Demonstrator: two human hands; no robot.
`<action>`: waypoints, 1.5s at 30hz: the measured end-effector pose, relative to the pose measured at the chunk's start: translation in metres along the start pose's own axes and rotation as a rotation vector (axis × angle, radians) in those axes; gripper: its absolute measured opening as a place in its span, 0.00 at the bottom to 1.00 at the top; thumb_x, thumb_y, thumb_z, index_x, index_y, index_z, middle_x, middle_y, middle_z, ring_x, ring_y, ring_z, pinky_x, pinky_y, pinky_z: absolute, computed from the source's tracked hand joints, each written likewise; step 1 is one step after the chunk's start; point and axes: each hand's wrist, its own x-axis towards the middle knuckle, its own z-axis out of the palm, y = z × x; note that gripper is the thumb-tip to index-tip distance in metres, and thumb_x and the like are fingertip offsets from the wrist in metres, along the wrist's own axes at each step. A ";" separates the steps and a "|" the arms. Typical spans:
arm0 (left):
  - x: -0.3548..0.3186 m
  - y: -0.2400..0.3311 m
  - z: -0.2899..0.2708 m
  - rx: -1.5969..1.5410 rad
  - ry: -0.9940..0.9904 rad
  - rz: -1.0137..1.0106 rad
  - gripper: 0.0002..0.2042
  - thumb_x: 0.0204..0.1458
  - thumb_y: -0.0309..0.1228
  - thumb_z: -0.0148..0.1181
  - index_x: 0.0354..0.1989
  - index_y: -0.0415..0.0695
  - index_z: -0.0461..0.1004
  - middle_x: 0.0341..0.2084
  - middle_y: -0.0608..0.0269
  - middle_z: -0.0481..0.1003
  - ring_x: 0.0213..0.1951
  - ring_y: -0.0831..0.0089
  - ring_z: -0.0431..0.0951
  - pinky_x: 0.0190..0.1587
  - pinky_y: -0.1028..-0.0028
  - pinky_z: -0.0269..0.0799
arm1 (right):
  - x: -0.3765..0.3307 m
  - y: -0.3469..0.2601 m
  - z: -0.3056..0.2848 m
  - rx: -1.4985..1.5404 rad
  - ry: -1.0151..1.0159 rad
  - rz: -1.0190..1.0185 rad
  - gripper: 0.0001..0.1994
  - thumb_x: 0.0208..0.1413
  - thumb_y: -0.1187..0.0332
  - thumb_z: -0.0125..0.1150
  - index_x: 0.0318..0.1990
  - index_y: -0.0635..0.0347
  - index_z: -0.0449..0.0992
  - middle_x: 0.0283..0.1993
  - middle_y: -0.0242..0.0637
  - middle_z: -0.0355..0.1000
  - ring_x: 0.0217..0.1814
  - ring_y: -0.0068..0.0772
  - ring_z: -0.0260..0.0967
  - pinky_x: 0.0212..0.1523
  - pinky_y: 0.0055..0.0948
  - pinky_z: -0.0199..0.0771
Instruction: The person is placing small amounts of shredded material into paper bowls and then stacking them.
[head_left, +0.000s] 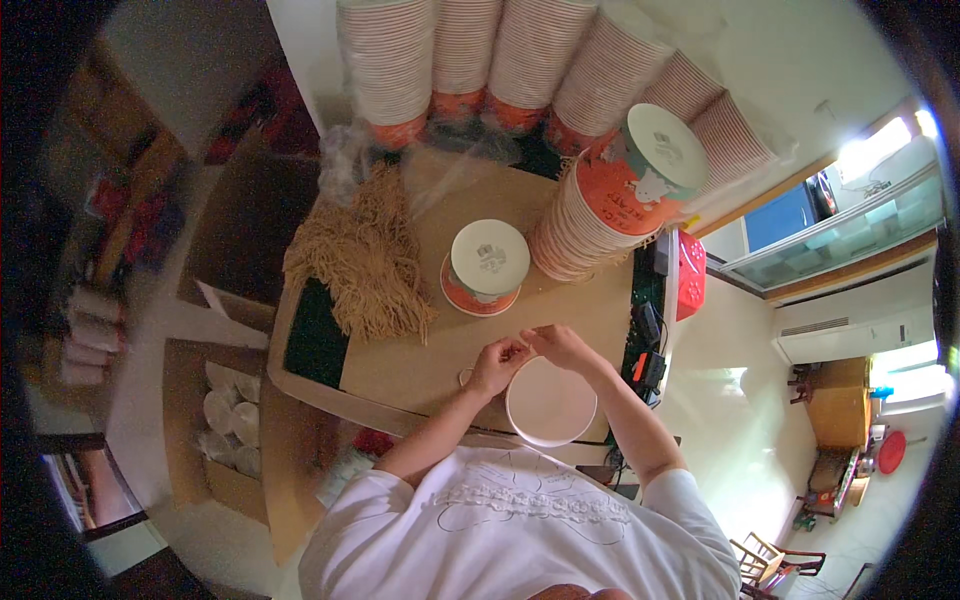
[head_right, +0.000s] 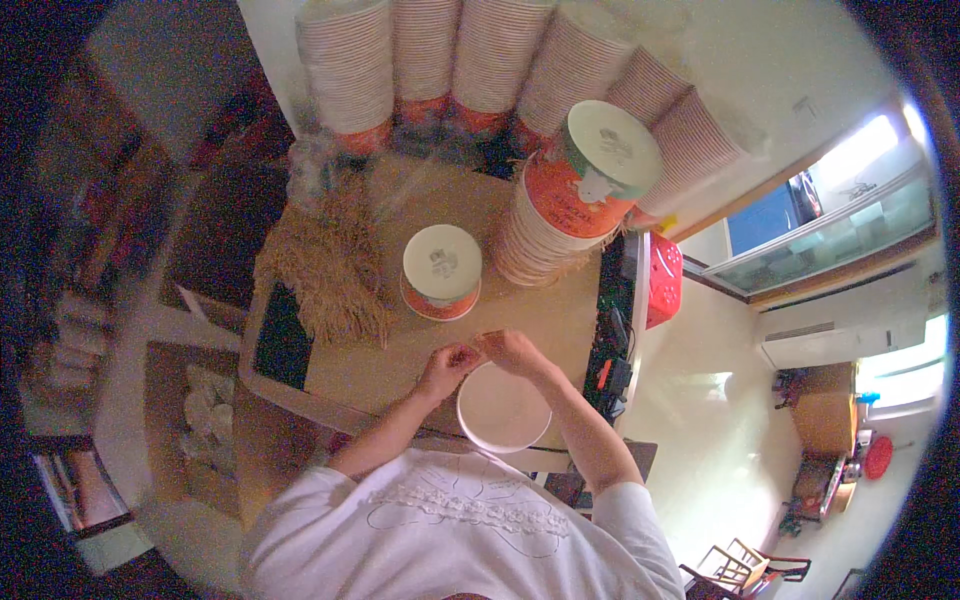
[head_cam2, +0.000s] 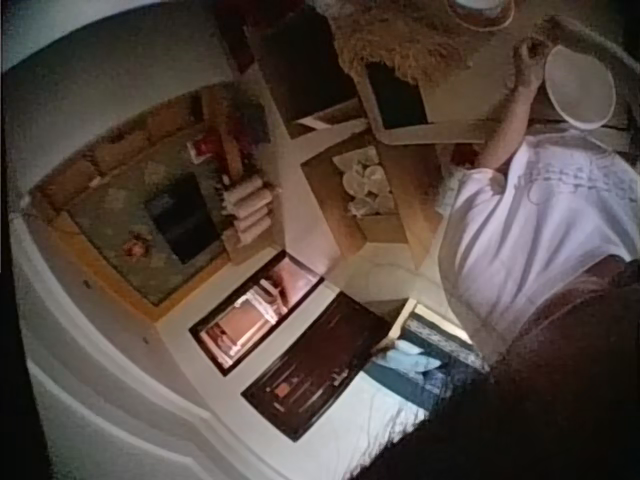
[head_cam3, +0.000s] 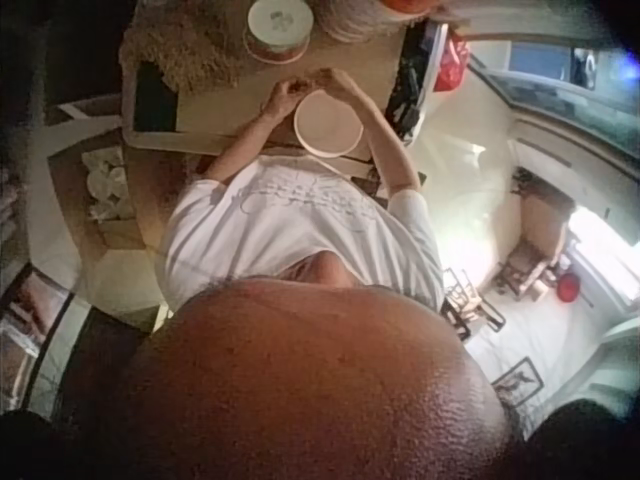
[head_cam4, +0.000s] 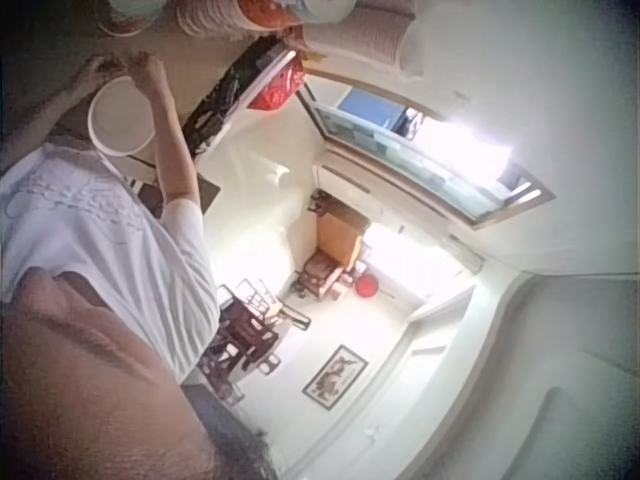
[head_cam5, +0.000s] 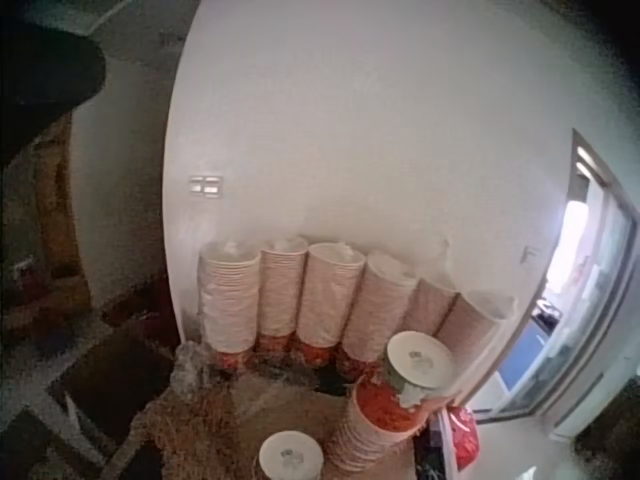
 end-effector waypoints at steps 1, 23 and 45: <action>0.000 0.003 0.001 0.021 0.001 -0.004 0.07 0.46 0.30 0.59 0.26 0.39 0.72 0.23 0.67 0.73 0.28 0.81 0.69 0.33 0.77 0.67 | 0.001 0.005 0.001 -0.013 0.005 -0.161 0.13 0.54 0.61 0.49 0.27 0.63 0.70 0.20 0.38 0.66 0.22 0.28 0.60 0.26 0.29 0.62; -0.003 0.008 0.001 0.030 0.002 -0.034 0.04 0.46 0.27 0.58 0.28 0.40 0.73 0.24 0.67 0.74 0.29 0.81 0.70 0.34 0.79 0.68 | 0.004 0.007 0.006 -0.073 0.029 -0.263 0.15 0.53 0.61 0.50 0.25 0.65 0.68 0.19 0.44 0.65 0.22 0.35 0.63 0.26 0.33 0.62; 0.000 0.002 0.001 0.014 0.040 0.089 0.06 0.46 0.28 0.59 0.25 0.39 0.71 0.19 0.67 0.72 0.23 0.83 0.70 0.27 0.81 0.67 | -0.005 0.006 -0.007 -0.024 -0.053 -0.269 0.09 0.50 0.64 0.51 0.29 0.62 0.70 0.29 0.46 0.70 0.32 0.45 0.68 0.32 0.36 0.66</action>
